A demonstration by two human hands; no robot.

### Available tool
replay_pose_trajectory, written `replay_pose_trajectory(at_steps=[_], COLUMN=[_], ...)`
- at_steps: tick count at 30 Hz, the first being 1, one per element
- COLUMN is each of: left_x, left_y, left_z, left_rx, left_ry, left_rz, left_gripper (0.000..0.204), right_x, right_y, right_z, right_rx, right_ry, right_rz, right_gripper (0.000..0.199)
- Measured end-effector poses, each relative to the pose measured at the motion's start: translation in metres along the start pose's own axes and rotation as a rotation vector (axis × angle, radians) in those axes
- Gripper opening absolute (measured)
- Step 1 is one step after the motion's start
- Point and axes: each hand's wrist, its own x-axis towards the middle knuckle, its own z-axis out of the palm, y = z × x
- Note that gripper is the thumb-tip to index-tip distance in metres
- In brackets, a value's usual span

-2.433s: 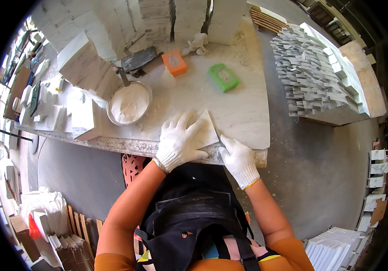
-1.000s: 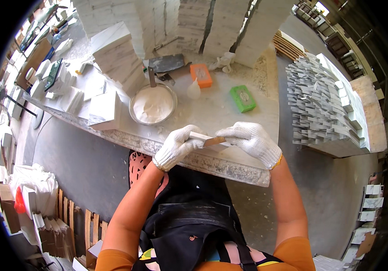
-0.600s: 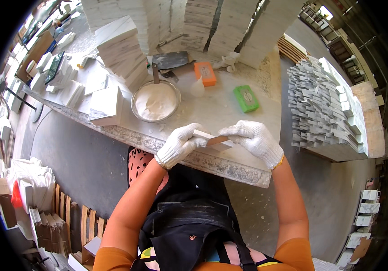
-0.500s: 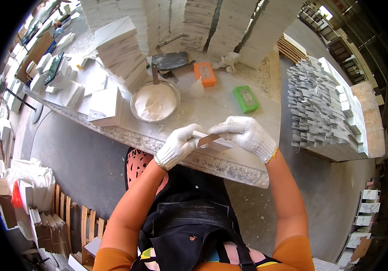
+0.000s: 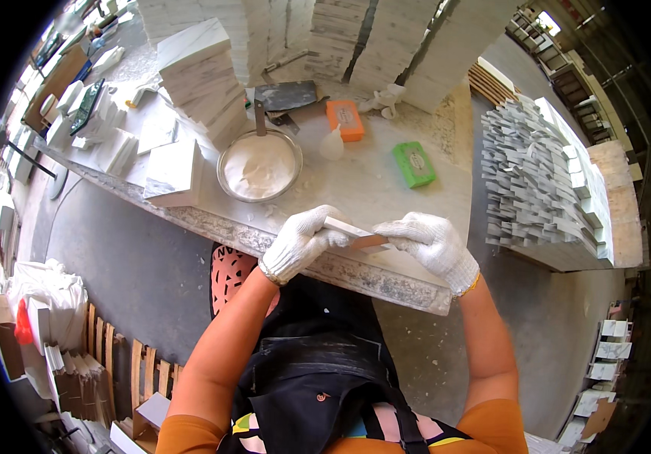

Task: The person applies a white paste to small square stone tiles using a metal putty knife, then scrapes and smooths the surface. They also use a green sponge to wipe the tile edges and surface. The person handles multiple tiles one at a time, repeating the application and cleaning steps.

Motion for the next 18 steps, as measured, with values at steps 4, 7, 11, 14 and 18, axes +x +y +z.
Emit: replay_pose_trajectory(at_steps=[4, 7, 11, 14, 18], left_x=[0.001, 0.000, -0.001, -0.002, 0.002], left_y=[-0.008, -0.006, 0.000, 0.001, -0.012], left_z=[0.000, 0.005, 0.005, 0.006, 0.006], left_rx=[0.058, 0.041, 0.041, 0.002, 0.074], left_ry=[0.009, 0.047, 0.064, 0.070, 0.097], left_rz=[-0.003, -0.005, -0.015, 0.004, 0.047], left_gripper=[0.026, 0.026, 0.026, 0.024, 0.025], right_x=[-0.010, -0.017, -0.023, -0.025, -0.023], right_y=[-0.003, -0.009, -0.011, -0.017, -0.032], right_z=[0.008, 0.022, 0.041, 0.054, 0.083], right_rx=[-0.061, -0.042, -0.078, 0.041, 0.035], right_ry=[0.080, 0.196, 0.358, 0.409, 0.374], right_rz=[0.041, 0.103, 0.123, 0.277, 0.230], right_gripper=[0.036, 0.036, 0.033, 0.034, 0.039])
